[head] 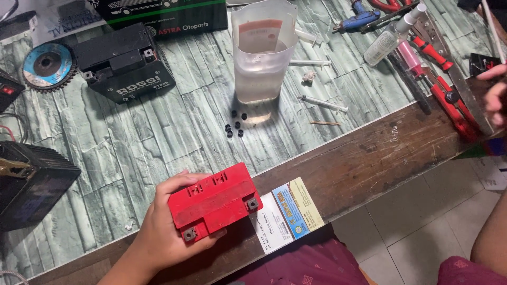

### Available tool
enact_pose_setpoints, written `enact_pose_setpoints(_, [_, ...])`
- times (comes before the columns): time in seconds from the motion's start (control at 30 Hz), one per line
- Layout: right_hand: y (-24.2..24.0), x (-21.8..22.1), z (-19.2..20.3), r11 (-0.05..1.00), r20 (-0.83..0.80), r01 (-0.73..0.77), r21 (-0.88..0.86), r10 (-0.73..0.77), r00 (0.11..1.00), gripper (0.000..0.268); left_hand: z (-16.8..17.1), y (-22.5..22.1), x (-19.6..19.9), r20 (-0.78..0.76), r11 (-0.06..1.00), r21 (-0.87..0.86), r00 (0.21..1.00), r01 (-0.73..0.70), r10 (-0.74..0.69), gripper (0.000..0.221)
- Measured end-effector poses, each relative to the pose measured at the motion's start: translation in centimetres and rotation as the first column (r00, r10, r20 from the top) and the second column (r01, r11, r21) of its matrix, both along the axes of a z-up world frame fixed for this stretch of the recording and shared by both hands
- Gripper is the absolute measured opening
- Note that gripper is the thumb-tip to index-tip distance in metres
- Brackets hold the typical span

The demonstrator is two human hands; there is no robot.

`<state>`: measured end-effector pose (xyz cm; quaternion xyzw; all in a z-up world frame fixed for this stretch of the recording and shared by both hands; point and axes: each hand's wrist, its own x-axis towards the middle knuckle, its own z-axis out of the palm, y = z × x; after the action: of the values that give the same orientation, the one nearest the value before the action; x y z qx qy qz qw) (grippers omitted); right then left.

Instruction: Cleaning and scraping off old sealant or plastic from a red battery casing using a knife and hands

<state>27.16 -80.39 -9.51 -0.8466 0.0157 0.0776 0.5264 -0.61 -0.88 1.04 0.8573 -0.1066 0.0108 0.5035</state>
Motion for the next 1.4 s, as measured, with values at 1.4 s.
enact_pose_setpoints(1.4, [47.0, -14.2, 18.9, 0.108, -0.033, -0.461, -0.881, 0.958, 0.286, 0.033, -0.5, 0.6, 0.3, 0.161, 0.995, 0.071, 0.984, 0.070, -0.081, 0.092])
